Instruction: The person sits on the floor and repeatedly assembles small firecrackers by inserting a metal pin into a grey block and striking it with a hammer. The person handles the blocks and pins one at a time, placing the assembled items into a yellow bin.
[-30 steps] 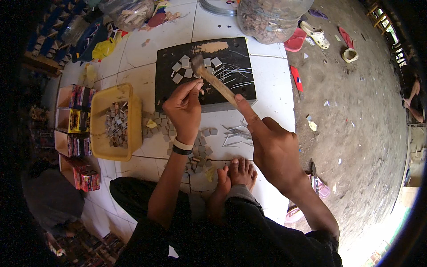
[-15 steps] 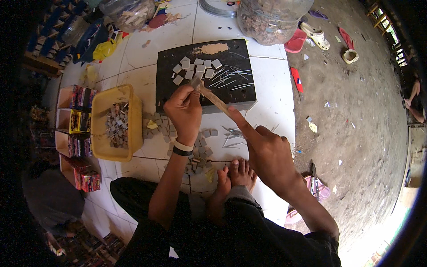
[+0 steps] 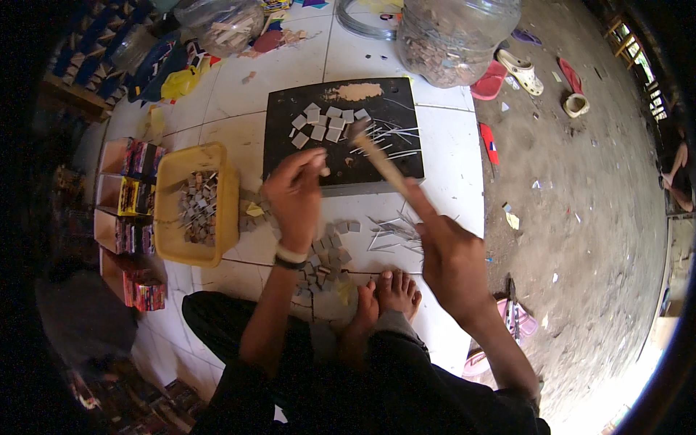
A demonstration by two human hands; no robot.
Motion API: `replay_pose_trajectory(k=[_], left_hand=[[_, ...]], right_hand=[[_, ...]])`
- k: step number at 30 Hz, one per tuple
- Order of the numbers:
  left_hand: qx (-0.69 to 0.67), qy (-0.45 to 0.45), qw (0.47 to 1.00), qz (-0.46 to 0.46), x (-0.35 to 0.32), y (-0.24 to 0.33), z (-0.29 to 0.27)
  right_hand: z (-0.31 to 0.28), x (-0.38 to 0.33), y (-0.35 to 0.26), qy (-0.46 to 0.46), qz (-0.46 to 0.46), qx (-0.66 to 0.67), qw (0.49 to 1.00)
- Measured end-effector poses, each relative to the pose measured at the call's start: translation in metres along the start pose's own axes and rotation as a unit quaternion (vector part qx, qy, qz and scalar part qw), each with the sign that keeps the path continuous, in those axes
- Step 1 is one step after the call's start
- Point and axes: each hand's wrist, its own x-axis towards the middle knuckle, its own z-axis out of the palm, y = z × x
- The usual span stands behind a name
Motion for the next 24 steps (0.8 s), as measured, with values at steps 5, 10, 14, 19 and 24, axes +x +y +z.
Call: replay_pose_trajectory(k=[5, 10, 14, 19, 24], left_hand=[[0.300, 0.144, 0.943, 0.011, 0.029, -0.005, -0.152], [0.368, 0.054, 0.928, 0.004, 0.055, -0.025, -0.221], [0.318, 0.020, 0.948, 0.019, 0.055, -0.020, -0.171], [0.220, -0.113, 0.968, 0.041, 0.061, -0.024, -0.060], [0.251, -0.124, 0.957, 0.074, 0.059, -0.023, -0.015]], right_hand=[[0.000, 0.003, 0.078, 0.057, 0.170, 0.088, 0.980], [0.032, 0.011, 0.166, -0.011, 0.369, 0.192, 0.909], [0.074, 0.027, 0.204, -0.009, 0.320, 0.178, 0.931], [0.074, 0.061, 0.189, 0.043, 0.102, -0.121, 0.986], [0.045, 0.092, 0.120, 0.153, -0.049, 0.034, 0.986]])
